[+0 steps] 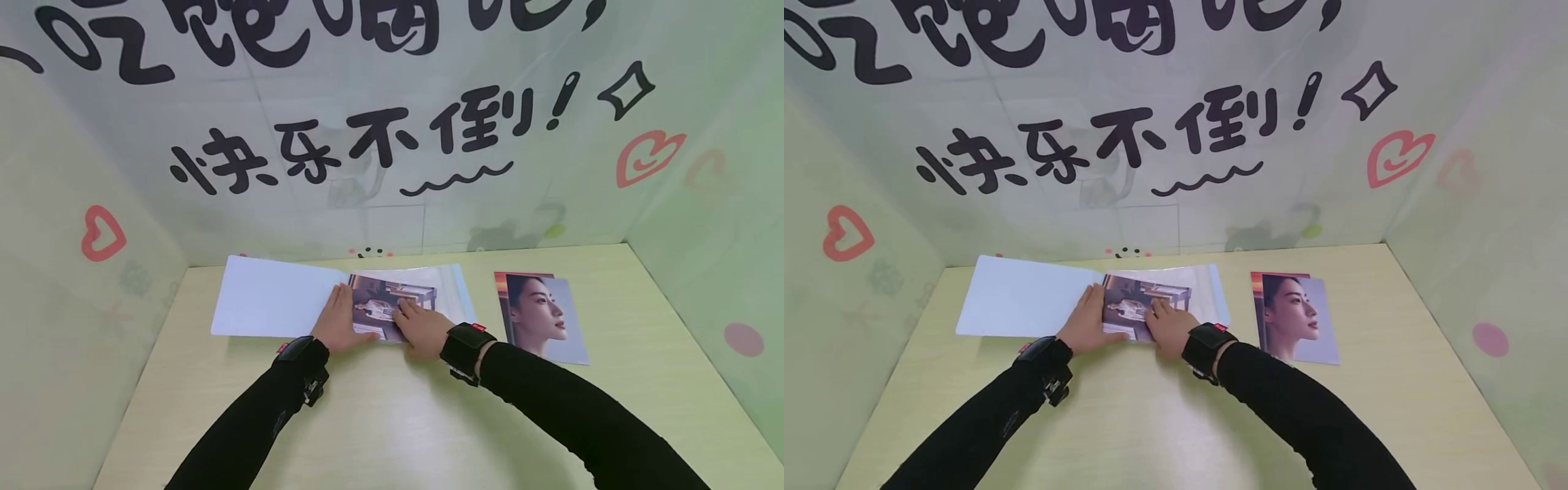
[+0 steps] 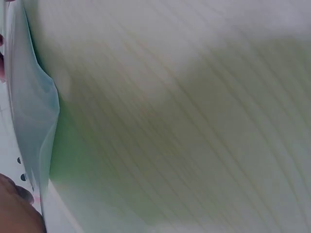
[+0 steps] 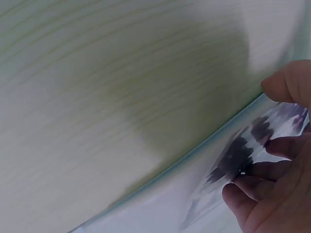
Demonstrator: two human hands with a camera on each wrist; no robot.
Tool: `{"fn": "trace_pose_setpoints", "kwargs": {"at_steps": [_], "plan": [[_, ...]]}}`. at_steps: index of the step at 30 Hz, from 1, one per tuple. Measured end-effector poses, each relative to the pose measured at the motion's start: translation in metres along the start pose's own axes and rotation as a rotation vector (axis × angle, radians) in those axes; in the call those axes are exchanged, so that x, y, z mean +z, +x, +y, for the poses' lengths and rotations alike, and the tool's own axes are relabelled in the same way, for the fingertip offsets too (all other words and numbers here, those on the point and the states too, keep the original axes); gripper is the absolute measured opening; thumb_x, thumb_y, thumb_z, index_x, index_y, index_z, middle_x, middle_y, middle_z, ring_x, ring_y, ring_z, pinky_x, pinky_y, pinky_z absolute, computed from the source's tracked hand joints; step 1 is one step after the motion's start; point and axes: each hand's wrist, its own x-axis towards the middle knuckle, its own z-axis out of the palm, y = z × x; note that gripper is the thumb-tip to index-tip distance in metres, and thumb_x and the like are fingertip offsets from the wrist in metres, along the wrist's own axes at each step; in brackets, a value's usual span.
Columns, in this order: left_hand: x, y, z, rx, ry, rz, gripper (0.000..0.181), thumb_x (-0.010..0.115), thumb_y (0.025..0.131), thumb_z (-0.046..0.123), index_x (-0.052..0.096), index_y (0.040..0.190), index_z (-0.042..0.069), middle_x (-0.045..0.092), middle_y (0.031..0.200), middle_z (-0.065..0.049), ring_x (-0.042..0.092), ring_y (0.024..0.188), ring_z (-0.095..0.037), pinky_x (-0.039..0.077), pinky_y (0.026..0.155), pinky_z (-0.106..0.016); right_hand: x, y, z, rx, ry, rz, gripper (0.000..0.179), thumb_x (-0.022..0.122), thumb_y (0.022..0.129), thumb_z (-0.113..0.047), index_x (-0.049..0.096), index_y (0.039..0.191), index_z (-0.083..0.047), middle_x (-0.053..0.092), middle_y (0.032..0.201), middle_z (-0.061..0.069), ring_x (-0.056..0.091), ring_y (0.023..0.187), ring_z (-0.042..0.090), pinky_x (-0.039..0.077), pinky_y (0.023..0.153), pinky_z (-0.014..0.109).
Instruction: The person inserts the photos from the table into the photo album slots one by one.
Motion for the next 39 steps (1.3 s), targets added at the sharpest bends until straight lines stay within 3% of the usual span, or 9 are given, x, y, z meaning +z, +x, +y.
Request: {"fn": "trace_pose_setpoints", "kwargs": {"at_steps": [8, 15, 18, 22, 27, 31, 34, 36, 39], "plan": [[0.007, -0.001, -0.001, 0.056, 0.075, -0.019, 0.115, 0.069, 0.071, 0.053, 0.005, 0.141, -0.012, 0.007, 0.147, -0.029, 0.001, 0.137, -0.036, 0.007, 0.111, -0.039, -0.035, -0.007, -0.007, -0.065, -0.159, -0.015, 0.039, 0.056, 0.088, -0.019, 0.049, 0.123, -0.004, 0.049, 0.126, 0.014, 0.045, 0.119, 0.027, 0.043, 0.094, 0.037], [0.004, -0.003, 0.010, 0.095, 0.099, 0.067, 0.071, 0.054, 0.089, 0.026, 0.022, 0.138, -0.013, 0.023, 0.144, -0.027, 0.015, 0.136, -0.034, 0.009, 0.112, -0.034, -0.076, -0.009, -0.014, -0.093, -0.332, 0.044, 0.030, 0.052, 0.091, -0.021, 0.058, 0.118, -0.008, 0.058, 0.117, 0.009, 0.053, 0.110, 0.024, 0.045, 0.091, 0.037], [0.004, -0.003, 0.013, 0.095, 0.015, 0.158, 0.058, 0.054, 0.087, 0.014, 0.032, 0.136, -0.010, 0.036, 0.138, -0.025, 0.030, 0.130, -0.033, 0.021, 0.109, -0.036, -0.095, -0.008, -0.016, -0.118, -0.408, 0.130, 0.028, 0.052, 0.092, -0.021, 0.060, 0.115, -0.010, 0.061, 0.114, 0.007, 0.056, 0.107, 0.023, 0.043, 0.093, 0.038], [-0.003, -0.004, 0.017, 0.056, -0.183, 0.211, 0.054, 0.052, 0.086, 0.007, 0.034, 0.136, -0.007, 0.045, 0.132, -0.022, 0.044, 0.120, -0.031, 0.037, 0.099, -0.042, -0.118, -0.007, -0.020, -0.133, -0.473, 0.248, 0.026, 0.058, 0.089, -0.021, 0.063, 0.112, -0.011, 0.064, 0.110, 0.006, 0.057, 0.105, 0.022, 0.037, 0.100, 0.041], [-0.013, -0.007, 0.018, -0.019, -0.350, 0.169, 0.053, 0.044, 0.091, 0.009, 0.028, 0.140, -0.005, 0.038, 0.138, -0.021, 0.038, 0.126, -0.029, 0.032, 0.103, -0.042, -0.133, -0.003, -0.022, -0.144, -0.483, 0.403, 0.037, 0.060, 0.087, -0.017, 0.056, 0.123, -0.009, 0.058, 0.121, 0.009, 0.050, 0.115, 0.024, 0.030, 0.104, 0.042], [-0.019, -0.010, 0.013, -0.045, -0.422, 0.201, 0.047, 0.040, 0.093, 0.010, 0.032, 0.137, -0.005, 0.041, 0.135, -0.022, 0.040, 0.124, -0.031, 0.033, 0.102, -0.043, -0.143, -0.001, -0.020, -0.117, -0.438, 0.504, 0.046, 0.053, 0.090, -0.014, 0.044, 0.134, -0.004, 0.046, 0.135, 0.012, 0.037, 0.127, 0.025, 0.026, 0.107, 0.041], [-0.024, -0.015, 0.008, -0.123, -0.525, 0.256, 0.033, 0.040, 0.094, 0.015, 0.047, 0.118, -0.007, 0.055, 0.111, -0.021, 0.054, 0.099, -0.029, 0.042, 0.087, -0.039, -0.149, 0.000, -0.017, -0.059, -0.372, 0.508, 0.049, 0.050, 0.091, -0.015, 0.039, 0.137, -0.002, 0.039, 0.141, 0.013, 0.029, 0.132, 0.025, 0.023, 0.108, 0.040], [-0.027, -0.019, 0.004, -0.210, -0.588, 0.301, 0.028, 0.043, 0.092, 0.019, 0.051, 0.100, -0.006, 0.056, 0.091, -0.017, 0.053, 0.080, -0.026, 0.043, 0.074, -0.034, -0.150, 0.001, -0.013, -0.025, -0.326, 0.476, 0.051, 0.049, 0.092, -0.017, 0.036, 0.138, -0.002, 0.035, 0.143, 0.013, 0.026, 0.134, 0.025, 0.021, 0.109, 0.039], [-0.035, -0.025, -0.005, -0.289, -0.698, 0.374, 0.026, 0.046, 0.090, 0.019, 0.051, 0.098, -0.005, 0.057, 0.090, -0.017, 0.053, 0.079, -0.026, 0.042, 0.073, -0.031, -0.148, 0.002, -0.005, 0.020, -0.264, 0.411, 0.055, 0.051, 0.091, -0.020, 0.033, 0.140, -0.001, 0.031, 0.145, 0.014, 0.022, 0.135, 0.026, 0.019, 0.110, 0.039]]}}
